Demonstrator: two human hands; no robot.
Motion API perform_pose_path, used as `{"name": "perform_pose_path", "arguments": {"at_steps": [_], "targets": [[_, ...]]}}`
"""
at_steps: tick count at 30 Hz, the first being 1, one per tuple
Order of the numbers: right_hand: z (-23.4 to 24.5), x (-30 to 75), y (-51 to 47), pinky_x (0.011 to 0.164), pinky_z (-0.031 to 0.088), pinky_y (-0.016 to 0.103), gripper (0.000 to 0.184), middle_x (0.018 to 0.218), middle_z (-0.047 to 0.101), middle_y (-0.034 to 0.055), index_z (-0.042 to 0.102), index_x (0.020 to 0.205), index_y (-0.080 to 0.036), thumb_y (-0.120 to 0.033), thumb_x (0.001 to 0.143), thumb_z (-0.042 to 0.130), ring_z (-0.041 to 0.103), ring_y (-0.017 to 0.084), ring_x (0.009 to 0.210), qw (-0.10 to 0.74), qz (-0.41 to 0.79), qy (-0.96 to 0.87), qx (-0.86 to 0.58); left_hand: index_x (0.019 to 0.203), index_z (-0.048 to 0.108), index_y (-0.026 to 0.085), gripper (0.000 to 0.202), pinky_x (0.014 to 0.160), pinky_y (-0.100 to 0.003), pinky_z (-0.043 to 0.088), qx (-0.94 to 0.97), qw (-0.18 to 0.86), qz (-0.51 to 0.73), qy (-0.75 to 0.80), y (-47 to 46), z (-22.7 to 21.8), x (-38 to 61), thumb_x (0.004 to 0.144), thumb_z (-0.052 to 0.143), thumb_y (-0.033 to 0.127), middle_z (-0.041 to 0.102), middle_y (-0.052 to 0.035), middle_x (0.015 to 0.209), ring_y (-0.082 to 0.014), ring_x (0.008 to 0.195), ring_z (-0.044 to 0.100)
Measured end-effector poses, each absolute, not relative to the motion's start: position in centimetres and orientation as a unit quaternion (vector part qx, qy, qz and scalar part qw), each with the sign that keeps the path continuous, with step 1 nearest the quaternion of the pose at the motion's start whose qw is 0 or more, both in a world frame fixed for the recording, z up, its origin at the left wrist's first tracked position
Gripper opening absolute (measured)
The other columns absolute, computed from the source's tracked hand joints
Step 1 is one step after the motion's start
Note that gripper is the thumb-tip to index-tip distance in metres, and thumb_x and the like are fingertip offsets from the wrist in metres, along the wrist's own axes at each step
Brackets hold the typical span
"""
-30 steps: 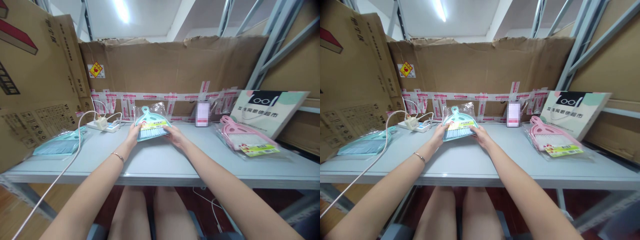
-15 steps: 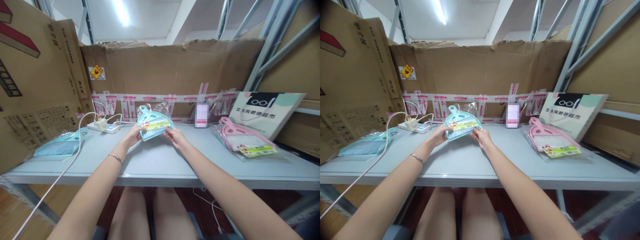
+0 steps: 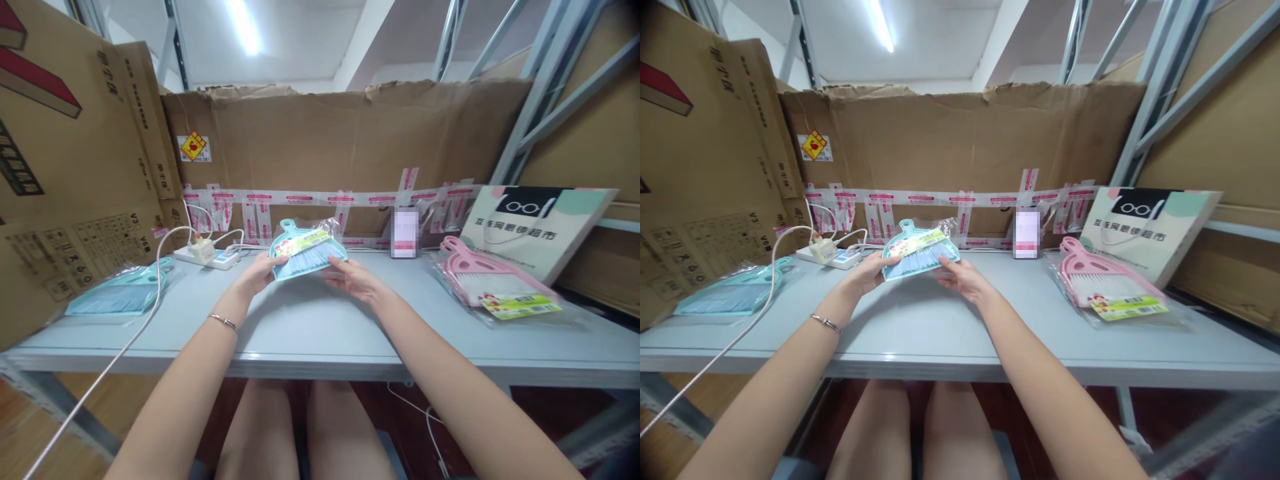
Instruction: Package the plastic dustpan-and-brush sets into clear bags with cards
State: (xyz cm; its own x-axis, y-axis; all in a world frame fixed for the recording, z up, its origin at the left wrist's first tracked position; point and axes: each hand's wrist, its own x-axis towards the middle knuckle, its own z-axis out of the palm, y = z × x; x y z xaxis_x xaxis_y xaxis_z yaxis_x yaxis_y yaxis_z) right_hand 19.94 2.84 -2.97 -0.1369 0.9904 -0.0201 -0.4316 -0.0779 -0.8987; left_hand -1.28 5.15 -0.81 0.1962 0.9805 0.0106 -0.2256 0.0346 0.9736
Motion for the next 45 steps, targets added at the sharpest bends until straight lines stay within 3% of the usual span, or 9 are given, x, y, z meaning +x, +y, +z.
{"name": "perform_pose_path", "arguments": {"at_steps": [3, 8, 12, 18, 23, 26, 29, 36, 45], "targets": [[-2.8, 19.8, 2.7, 0.064, 0.059, 0.024, 0.019, 0.082, 0.072, 0.0049, 0.063, 0.086, -0.014, -0.008, 0.069, 0.069, 0.068, 0.015, 0.070, 0.563, 0.654, -0.385, -0.329, 0.086, 0.067, 0.012, 0.022, 0.062, -0.024, 0.051, 0.494, 0.607, 0.488, 0.386, 4.9, -0.6, -1.3, 0.065, 0.071, 0.010, 0.070, -0.0092, 0.083, -0.0165, 0.069, 0.063], [-3.3, 19.3, 3.1, 0.057, 0.058, 0.017, 0.028, 0.070, 0.069, -0.0003, 0.061, 0.088, -0.016, 0.001, 0.066, 0.066, 0.067, 0.012, 0.062, 0.605, 0.641, -0.349, -0.317, 0.095, 0.066, 0.014, 0.028, 0.070, -0.023, 0.051, 0.528, 0.621, 0.462, 0.350, 4.0, 0.0, -1.4, 0.068, 0.071, 0.019, 0.068, -0.0112, 0.099, -0.0166, 0.083, 0.064], [-3.4, 19.1, 3.1, 0.057, 0.058, 0.017, 0.032, 0.072, 0.070, -0.0012, 0.061, 0.090, -0.018, 0.000, 0.065, 0.068, 0.067, 0.012, 0.064, 0.630, 0.626, -0.342, -0.307, 0.100, 0.065, 0.016, 0.043, 0.082, -0.026, 0.050, 0.560, 0.621, 0.441, 0.326, 3.5, 0.5, -1.8, 0.060, 0.074, 0.005, 0.066, -0.0102, 0.107, -0.0179, 0.095, 0.062], [-3.4, 18.5, 3.0, 0.057, 0.059, 0.017, 0.023, 0.073, 0.071, -0.0008, 0.062, 0.078, -0.016, -0.007, 0.061, 0.075, 0.067, 0.012, 0.063, 0.645, 0.603, -0.348, -0.315, 0.079, 0.067, 0.008, 0.021, 0.079, -0.027, 0.052, 0.534, 0.576, 0.485, 0.385, 4.6, -0.4, -1.5, 0.060, 0.076, 0.010, 0.069, -0.0089, 0.083, -0.0152, 0.075, 0.065], [-3.5, 17.9, 2.8, 0.061, 0.059, 0.019, 0.023, 0.070, 0.071, 0.0028, 0.063, 0.079, -0.012, -0.013, 0.061, 0.077, 0.068, 0.015, 0.063, 0.651, 0.588, -0.349, -0.330, 0.067, 0.064, 0.008, 0.029, 0.064, -0.026, 0.051, 0.519, 0.530, 0.506, 0.441, 5.2, -1.1, -1.2, 0.060, 0.079, 0.031, 0.065, -0.0060, 0.058, -0.0130, 0.055, 0.061], [-3.5, 17.9, 2.8, 0.062, 0.058, 0.019, 0.019, 0.065, 0.070, 0.0049, 0.063, 0.075, -0.011, -0.018, 0.064, 0.076, 0.068, 0.016, 0.063, 0.655, 0.577, -0.346, -0.344, 0.074, 0.067, 0.008, 0.034, 0.063, -0.024, 0.049, 0.532, 0.533, 0.495, 0.433, 4.7, -0.8, -1.4, 0.059, 0.078, 0.037, 0.068, -0.0083, 0.066, -0.0136, 0.062, 0.063], [-3.4, 18.0, 2.8, 0.061, 0.057, 0.019, 0.018, 0.062, 0.070, 0.0075, 0.063, 0.070, -0.010, -0.023, 0.067, 0.075, 0.068, 0.016, 0.062, 0.652, 0.571, -0.347, -0.357, 0.079, 0.068, 0.010, 0.034, 0.070, -0.021, 0.047, 0.543, 0.550, 0.489, 0.404, 4.3, -0.4, -1.6, 0.055, 0.080, 0.030, 0.070, -0.0075, 0.078, -0.0129, 0.072, 0.063], [-3.4, 17.8, 2.6, 0.051, 0.055, 0.017, 0.019, 0.059, 0.069, 0.0090, 0.062, 0.072, -0.009, -0.024, 0.069, 0.074, 0.066, 0.014, 0.054, 0.652, 0.566, -0.343, -0.370, 0.073, 0.063, 0.011, 0.019, 0.066, -0.022, 0.047, 0.511, 0.547, 0.512, 0.421, 4.2, -0.6, -0.8, 0.061, 0.073, 0.022, 0.068, -0.0047, 0.067, -0.0112, 0.062, 0.061], [-3.3, 18.1, 2.9, 0.060, 0.058, 0.018, 0.014, 0.073, 0.070, -0.0008, 0.062, 0.079, -0.015, -0.004, 0.071, 0.065, 0.066, 0.010, 0.064, 0.677, 0.587, -0.269, -0.354, 0.075, 0.063, 0.011, 0.014, 0.069, -0.023, 0.048, 0.528, 0.553, 0.468, 0.444, 3.9, -1.1, -0.2, 0.071, 0.067, 0.023, 0.069, -0.0077, 0.069, -0.0124, 0.065, 0.064]]}}
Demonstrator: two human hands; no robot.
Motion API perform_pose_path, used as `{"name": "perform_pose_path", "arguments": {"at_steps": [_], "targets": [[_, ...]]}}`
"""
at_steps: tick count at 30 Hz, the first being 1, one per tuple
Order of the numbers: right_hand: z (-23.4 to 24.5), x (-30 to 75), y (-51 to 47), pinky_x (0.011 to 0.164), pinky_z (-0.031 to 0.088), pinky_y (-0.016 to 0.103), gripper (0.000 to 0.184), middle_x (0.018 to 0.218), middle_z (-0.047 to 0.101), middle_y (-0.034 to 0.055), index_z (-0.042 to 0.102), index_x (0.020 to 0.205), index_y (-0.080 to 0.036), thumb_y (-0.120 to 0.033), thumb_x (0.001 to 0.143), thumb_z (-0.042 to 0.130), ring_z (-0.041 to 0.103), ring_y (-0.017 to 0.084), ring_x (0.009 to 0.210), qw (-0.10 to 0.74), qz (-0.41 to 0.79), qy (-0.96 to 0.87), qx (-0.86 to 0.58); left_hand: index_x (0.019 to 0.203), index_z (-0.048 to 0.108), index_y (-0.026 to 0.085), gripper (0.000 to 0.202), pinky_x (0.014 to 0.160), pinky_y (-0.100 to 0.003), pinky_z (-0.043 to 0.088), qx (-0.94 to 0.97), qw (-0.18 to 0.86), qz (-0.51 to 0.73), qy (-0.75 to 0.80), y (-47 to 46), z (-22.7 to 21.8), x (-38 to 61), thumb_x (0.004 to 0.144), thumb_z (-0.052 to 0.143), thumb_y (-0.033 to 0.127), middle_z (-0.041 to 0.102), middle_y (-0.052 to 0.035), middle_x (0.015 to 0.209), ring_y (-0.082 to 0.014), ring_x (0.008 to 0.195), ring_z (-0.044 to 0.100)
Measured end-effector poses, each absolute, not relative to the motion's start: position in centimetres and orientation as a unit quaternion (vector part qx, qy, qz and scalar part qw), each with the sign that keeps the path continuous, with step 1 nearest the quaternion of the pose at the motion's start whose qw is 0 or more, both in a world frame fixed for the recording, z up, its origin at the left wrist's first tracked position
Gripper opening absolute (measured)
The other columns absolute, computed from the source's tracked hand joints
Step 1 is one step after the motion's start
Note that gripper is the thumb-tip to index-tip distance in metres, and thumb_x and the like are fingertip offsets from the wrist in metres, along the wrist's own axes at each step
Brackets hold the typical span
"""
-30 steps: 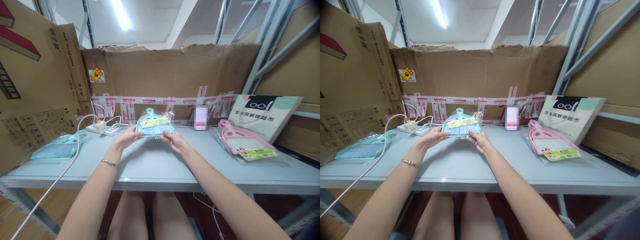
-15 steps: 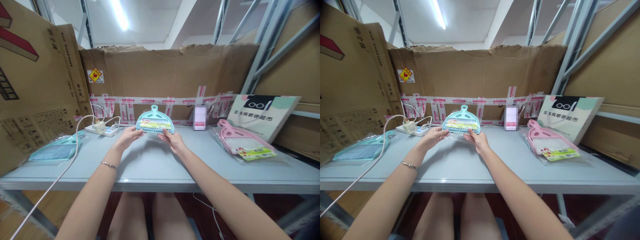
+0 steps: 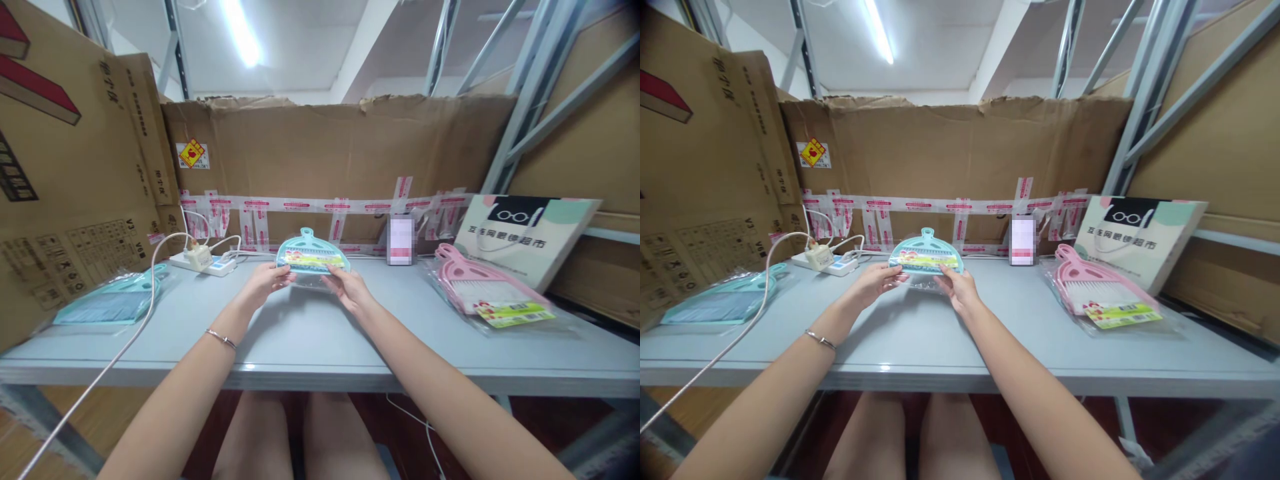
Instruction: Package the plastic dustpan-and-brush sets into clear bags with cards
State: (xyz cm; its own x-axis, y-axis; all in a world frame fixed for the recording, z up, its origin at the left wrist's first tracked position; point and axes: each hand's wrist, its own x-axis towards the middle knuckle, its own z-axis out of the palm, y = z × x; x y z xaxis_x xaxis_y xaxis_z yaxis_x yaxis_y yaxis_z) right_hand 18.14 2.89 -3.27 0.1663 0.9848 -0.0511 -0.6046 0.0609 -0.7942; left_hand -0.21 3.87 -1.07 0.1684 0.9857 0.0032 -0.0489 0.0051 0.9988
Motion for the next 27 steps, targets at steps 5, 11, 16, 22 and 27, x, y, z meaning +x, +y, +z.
{"name": "perform_pose_path", "arguments": {"at_steps": [5, 11, 16, 22, 27], "targets": [[-3.5, 18.7, 3.3, 0.056, 0.057, 0.016, 0.015, 0.068, 0.069, 0.0005, 0.062, 0.077, -0.015, -0.002, 0.070, 0.063, 0.065, 0.010, 0.059, 0.665, 0.614, -0.226, -0.359, 0.093, 0.060, 0.011, 0.043, 0.073, -0.028, 0.050, 0.576, 0.517, 0.450, 0.445, 3.3, -0.6, -0.3, 0.067, 0.071, 0.044, 0.070, -0.0109, 0.075, -0.0188, 0.075, 0.067], [-2.9, 19.1, 3.1, 0.057, 0.056, 0.014, 0.013, 0.067, 0.068, -0.0020, 0.061, 0.078, -0.018, -0.005, 0.073, 0.062, 0.065, 0.008, 0.059, 0.656, 0.636, -0.215, -0.346, 0.141, 0.012, 0.029, 0.075, 0.080, -0.039, 0.050, 0.612, 0.494, 0.429, 0.444, 2.5, 1.0, -2.4, 0.081, 0.046, 0.058, 0.068, -0.0094, 0.094, -0.0205, 0.077, 0.069], [-2.9, 19.0, 2.0, 0.056, 0.056, 0.013, 0.011, 0.070, 0.068, 0.0011, 0.062, 0.079, -0.013, -0.005, 0.071, 0.065, 0.064, 0.008, 0.057, 0.630, 0.656, -0.228, -0.348, 0.141, 0.018, 0.037, 0.081, 0.096, -0.039, 0.042, 0.741, 0.439, 0.348, 0.371, 0.9, 0.9, -3.3, 0.075, 0.064, 0.030, 0.044, -0.0069, 0.138, -0.0235, 0.115, 0.053], [-2.6, 19.3, 0.0, 0.058, 0.056, 0.014, 0.015, 0.081, 0.070, 0.0030, 0.063, 0.085, -0.013, -0.007, 0.071, 0.065, 0.065, 0.009, 0.060, 0.613, 0.659, -0.253, -0.355, 0.106, 0.066, 0.022, 0.035, 0.098, -0.036, 0.041, 0.740, 0.363, 0.403, 0.399, -0.3, -0.3, -1.7, 0.073, 0.063, 0.035, 0.061, -0.0049, 0.120, -0.0255, 0.115, 0.052], [-2.3, 20.3, -1.8, 0.079, 0.055, 0.027, 0.037, 0.106, 0.067, 0.0086, 0.059, 0.108, -0.017, -0.028, 0.073, 0.068, 0.067, 0.017, 0.083, 0.571, 0.662, -0.342, -0.345, 0.081, 0.075, 0.024, 0.021, 0.091, -0.037, 0.047, 0.663, 0.371, 0.470, 0.449, -0.9, -0.3, -1.9, 0.069, 0.065, 0.039, 0.072, -0.0044, 0.097, -0.0273, 0.102, 0.061]]}}
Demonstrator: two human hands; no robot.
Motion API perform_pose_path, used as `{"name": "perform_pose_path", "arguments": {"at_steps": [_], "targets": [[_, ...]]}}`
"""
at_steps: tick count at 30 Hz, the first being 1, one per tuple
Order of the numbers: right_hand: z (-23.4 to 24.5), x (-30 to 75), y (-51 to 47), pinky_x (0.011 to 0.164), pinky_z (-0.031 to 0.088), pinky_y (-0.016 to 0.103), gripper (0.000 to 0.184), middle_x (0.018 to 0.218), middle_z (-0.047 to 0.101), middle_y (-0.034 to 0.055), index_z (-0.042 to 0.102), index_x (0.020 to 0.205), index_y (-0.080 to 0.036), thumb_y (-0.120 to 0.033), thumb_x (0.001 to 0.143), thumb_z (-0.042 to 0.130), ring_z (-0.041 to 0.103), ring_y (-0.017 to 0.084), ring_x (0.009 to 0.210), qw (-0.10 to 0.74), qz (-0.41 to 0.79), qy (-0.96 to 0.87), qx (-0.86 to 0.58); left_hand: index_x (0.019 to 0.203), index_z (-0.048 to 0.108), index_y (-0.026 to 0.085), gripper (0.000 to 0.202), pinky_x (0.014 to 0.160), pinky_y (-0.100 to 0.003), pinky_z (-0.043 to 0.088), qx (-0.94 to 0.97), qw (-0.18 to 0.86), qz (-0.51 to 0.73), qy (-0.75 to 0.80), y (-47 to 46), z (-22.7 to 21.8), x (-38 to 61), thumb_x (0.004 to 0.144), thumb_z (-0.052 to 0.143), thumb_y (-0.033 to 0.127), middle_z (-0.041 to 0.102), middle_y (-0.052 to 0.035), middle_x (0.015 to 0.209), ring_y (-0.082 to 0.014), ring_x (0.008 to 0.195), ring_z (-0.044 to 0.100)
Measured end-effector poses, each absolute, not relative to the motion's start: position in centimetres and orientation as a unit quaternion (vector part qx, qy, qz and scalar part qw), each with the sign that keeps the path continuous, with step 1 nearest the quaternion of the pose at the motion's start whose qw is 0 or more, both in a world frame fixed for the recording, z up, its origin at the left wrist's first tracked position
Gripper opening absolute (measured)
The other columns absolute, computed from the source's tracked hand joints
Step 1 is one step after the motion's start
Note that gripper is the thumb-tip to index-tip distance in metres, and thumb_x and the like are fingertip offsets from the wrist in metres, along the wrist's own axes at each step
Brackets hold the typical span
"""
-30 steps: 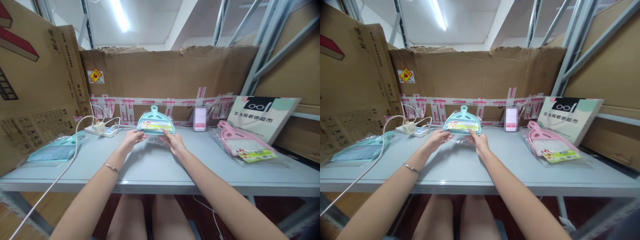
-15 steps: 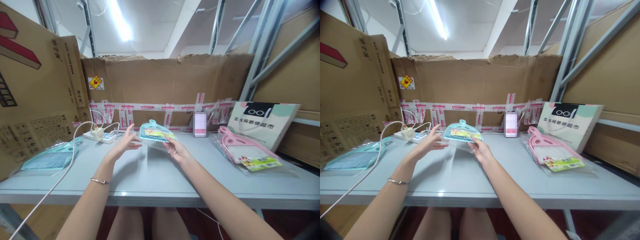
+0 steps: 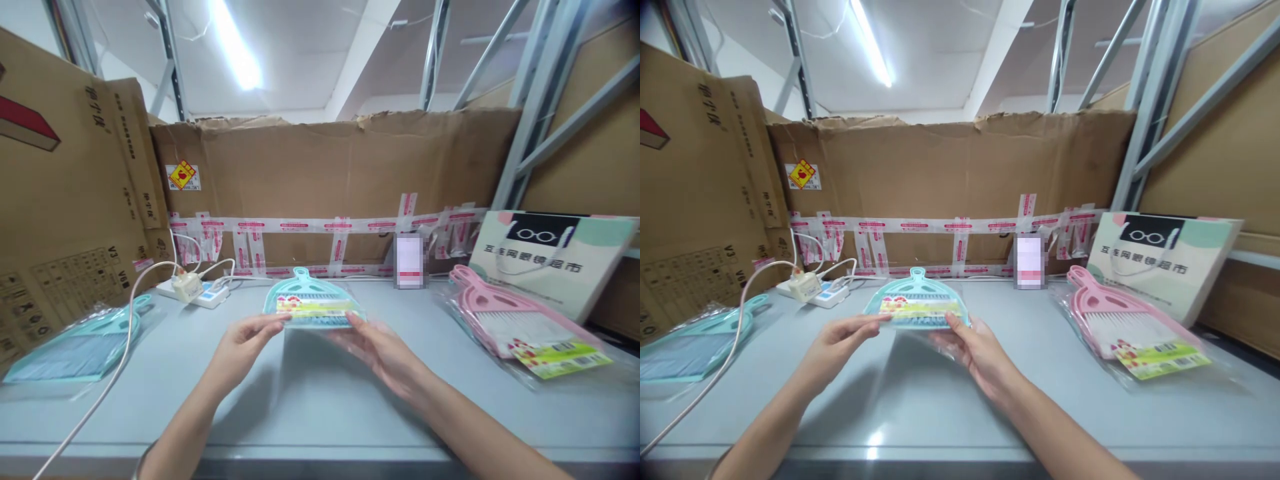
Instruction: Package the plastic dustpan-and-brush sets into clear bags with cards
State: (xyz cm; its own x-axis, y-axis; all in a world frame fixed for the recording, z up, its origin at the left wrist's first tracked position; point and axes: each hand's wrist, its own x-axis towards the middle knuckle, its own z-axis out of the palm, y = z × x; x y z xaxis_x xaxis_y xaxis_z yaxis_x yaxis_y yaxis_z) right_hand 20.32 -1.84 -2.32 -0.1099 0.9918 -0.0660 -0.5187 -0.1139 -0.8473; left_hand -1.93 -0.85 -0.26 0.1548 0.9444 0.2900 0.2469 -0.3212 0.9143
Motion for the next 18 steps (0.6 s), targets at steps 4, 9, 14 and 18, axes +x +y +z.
{"name": "perform_pose_path", "arguments": {"at_steps": [4, 9, 14, 18], "targets": [[-3.2, 21.5, -3.4, 0.088, 0.048, 0.044, 0.076, 0.126, 0.056, 0.0089, 0.026, 0.138, -0.034, -0.049, 0.072, 0.062, 0.062, 0.025, 0.101, 0.555, 0.679, -0.394, -0.275, 0.077, 0.076, 0.027, 0.023, 0.085, -0.037, 0.050, 0.631, 0.355, 0.496, 0.479, -1.6, -0.5, -2.8, 0.068, 0.065, 0.046, 0.073, -0.0033, 0.089, -0.0274, 0.092, 0.064], [-4.3, 21.8, -4.3, 0.099, 0.037, 0.042, 0.088, 0.139, 0.040, 0.0086, 0.031, 0.135, -0.035, -0.035, 0.059, 0.076, 0.051, 0.026, 0.115, 0.477, 0.577, -0.595, -0.291, 0.074, 0.075, 0.031, 0.022, 0.083, -0.036, 0.051, 0.628, 0.324, 0.502, 0.499, -2.6, -1.0, -2.7, 0.068, 0.063, 0.049, 0.073, -0.0016, 0.084, -0.0257, 0.087, 0.065], [-4.5, 20.3, -3.4, 0.075, 0.048, 0.030, 0.030, 0.097, 0.063, 0.0037, 0.055, 0.084, -0.024, -0.042, 0.066, 0.071, 0.060, 0.019, 0.085, 0.568, 0.470, -0.520, -0.432, 0.079, 0.076, 0.030, 0.031, 0.082, -0.041, 0.051, 0.647, 0.338, 0.459, 0.506, -2.7, -2.0, -2.0, 0.068, 0.059, 0.055, 0.072, -0.0056, 0.081, -0.0278, 0.083, 0.064], [-4.4, 19.8, -2.9, 0.064, 0.043, 0.024, 0.034, 0.068, 0.055, -0.0008, 0.048, 0.060, -0.020, -0.049, 0.073, 0.062, 0.053, 0.015, 0.070, 0.604, 0.418, -0.502, -0.456, 0.076, 0.075, 0.030, 0.032, 0.096, -0.045, 0.041, 0.631, 0.327, 0.469, 0.523, -2.6, -2.4, -1.7, 0.067, 0.060, 0.056, 0.067, -0.0073, 0.107, -0.0332, 0.113, 0.052]]}}
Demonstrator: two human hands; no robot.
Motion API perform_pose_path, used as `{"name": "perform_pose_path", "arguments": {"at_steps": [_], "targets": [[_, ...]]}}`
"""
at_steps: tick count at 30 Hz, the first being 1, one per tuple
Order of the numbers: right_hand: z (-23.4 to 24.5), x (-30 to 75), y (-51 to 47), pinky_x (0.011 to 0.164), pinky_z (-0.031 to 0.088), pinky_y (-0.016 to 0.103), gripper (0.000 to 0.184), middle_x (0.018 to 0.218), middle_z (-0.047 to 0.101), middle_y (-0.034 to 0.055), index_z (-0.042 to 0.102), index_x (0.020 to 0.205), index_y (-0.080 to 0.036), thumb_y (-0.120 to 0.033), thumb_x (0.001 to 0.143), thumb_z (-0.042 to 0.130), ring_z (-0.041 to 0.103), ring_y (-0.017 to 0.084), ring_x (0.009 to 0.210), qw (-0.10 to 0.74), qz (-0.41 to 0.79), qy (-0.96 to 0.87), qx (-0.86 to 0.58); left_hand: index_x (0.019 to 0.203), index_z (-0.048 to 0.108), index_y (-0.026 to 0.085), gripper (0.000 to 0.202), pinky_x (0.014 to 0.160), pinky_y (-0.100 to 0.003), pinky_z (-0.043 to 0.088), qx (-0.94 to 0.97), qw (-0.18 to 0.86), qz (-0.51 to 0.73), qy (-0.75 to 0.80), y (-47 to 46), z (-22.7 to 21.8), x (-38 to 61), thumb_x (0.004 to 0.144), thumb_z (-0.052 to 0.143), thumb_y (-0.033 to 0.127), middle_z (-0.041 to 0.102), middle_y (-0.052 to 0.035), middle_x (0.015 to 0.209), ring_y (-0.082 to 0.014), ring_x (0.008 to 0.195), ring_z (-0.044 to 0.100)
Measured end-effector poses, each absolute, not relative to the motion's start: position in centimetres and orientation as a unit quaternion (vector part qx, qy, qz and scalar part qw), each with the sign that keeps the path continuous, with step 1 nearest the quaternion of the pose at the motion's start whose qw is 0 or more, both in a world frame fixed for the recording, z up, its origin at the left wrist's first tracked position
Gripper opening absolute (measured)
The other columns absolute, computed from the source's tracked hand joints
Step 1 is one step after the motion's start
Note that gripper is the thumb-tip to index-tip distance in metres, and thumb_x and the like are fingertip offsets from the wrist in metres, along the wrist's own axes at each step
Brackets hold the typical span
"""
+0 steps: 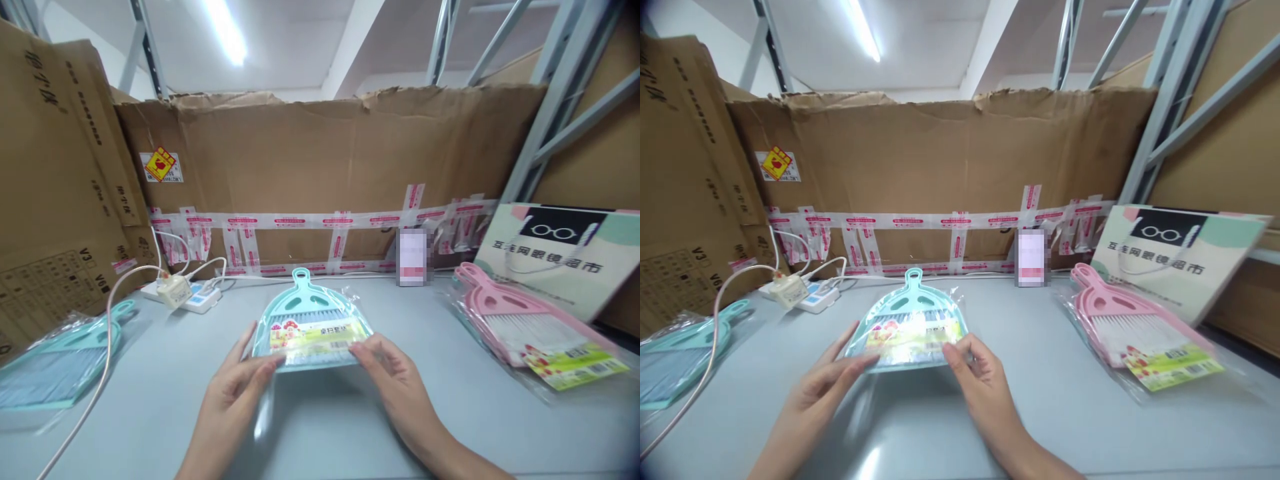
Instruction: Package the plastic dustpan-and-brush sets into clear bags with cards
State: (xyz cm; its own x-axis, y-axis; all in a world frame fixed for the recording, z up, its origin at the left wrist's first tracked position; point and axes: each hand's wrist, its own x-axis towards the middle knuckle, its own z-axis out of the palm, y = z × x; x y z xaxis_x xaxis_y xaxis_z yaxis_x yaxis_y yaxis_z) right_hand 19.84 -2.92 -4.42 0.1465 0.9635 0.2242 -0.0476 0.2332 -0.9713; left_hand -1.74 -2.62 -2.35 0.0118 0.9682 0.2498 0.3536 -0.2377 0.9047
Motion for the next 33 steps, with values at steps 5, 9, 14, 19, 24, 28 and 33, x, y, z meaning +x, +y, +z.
{"name": "perform_pose_path", "arguments": {"at_steps": [5, 9, 14, 19, 24, 28, 33], "targets": [[-5.0, 20.0, -2.8, 0.063, 0.043, 0.025, 0.037, 0.063, 0.054, -0.0005, 0.050, 0.058, -0.020, -0.052, 0.074, 0.060, 0.050, 0.014, 0.065, 0.631, 0.402, -0.469, -0.469, 0.056, 0.066, 0.024, 0.026, 0.094, -0.041, 0.043, 0.616, 0.337, 0.474, 0.532, -2.2, -2.2, -1.5, 0.065, 0.065, 0.049, 0.053, -0.0083, 0.127, -0.0333, 0.124, 0.042], [-4.0, 20.3, -1.9, 0.078, 0.047, 0.030, 0.034, 0.099, 0.064, 0.0047, 0.063, 0.100, -0.023, -0.044, 0.074, 0.064, 0.058, 0.019, 0.087, 0.658, 0.388, -0.458, -0.455, 0.074, 0.052, 0.020, 0.031, 0.078, -0.037, 0.052, 0.567, 0.377, 0.516, 0.520, -0.3, -1.4, -0.6, 0.060, 0.072, 0.039, 0.042, -0.0099, 0.135, -0.0284, 0.108, 0.055], [-1.5, 21.1, 1.4, 0.084, 0.048, 0.031, 0.093, 0.124, 0.056, 0.0012, 0.014, 0.142, -0.039, -0.030, 0.068, 0.070, 0.059, 0.015, 0.096, 0.688, 0.458, -0.411, -0.384, 0.119, 0.033, 0.017, 0.080, 0.079, -0.037, 0.049, 0.556, 0.512, 0.446, 0.479, 4.2, 0.9, -0.2, 0.054, 0.079, 0.026, 0.061, -0.0154, 0.111, -0.0222, 0.088, 0.064], [-2.1, 22.1, 4.1, 0.068, 0.050, 0.026, 0.072, 0.085, 0.071, 0.0022, 0.048, 0.122, -0.019, -0.025, 0.056, 0.077, 0.065, 0.015, 0.071, 0.601, 0.554, -0.413, -0.401, 0.108, 0.050, 0.014, 0.057, 0.088, -0.035, 0.045, 0.632, 0.551, 0.377, 0.393, 7.3, 0.9, -1.9, 0.059, 0.075, 0.023, 0.062, -0.0136, 0.112, -0.0248, 0.103, 0.059], [-3.6, 22.4, 5.6, 0.072, 0.052, 0.032, 0.043, 0.083, 0.071, 0.0042, 0.057, 0.093, -0.018, -0.037, 0.060, 0.077, 0.068, 0.019, 0.073, 0.532, 0.588, -0.477, -0.379, 0.116, 0.047, 0.020, 0.061, 0.093, -0.035, 0.043, 0.651, 0.557, 0.368, 0.362, 8.8, -1.0, -2.6, 0.061, 0.071, 0.018, 0.056, -0.0083, 0.123, -0.0238, 0.114, 0.052], [-4.2, 22.4, 6.5, 0.075, 0.052, 0.037, 0.044, 0.080, 0.072, 0.0047, 0.056, 0.090, -0.018, -0.042, 0.059, 0.077, 0.068, 0.021, 0.074, 0.532, 0.572, -0.501, -0.372, 0.116, 0.047, 0.021, 0.059, 0.095, -0.035, 0.042, 0.642, 0.567, 0.359, 0.370, 9.4, -2.1, -2.5, 0.062, 0.071, 0.022, 0.055, -0.0072, 0.123, -0.0234, 0.116, 0.050], [-4.9, 23.0, 6.5, 0.076, 0.052, 0.037, 0.040, 0.086, 0.071, 0.0057, 0.055, 0.094, -0.019, -0.042, 0.067, 0.072, 0.068, 0.021, 0.078, 0.511, 0.584, -0.513, -0.366, 0.120, 0.043, 0.024, 0.059, 0.098, -0.034, 0.040, 0.639, 0.594, 0.340, 0.352, 9.1, -3.3, -2.4, 0.067, 0.070, 0.027, 0.052, -0.0064, 0.128, -0.0226, 0.120, 0.047]]}}
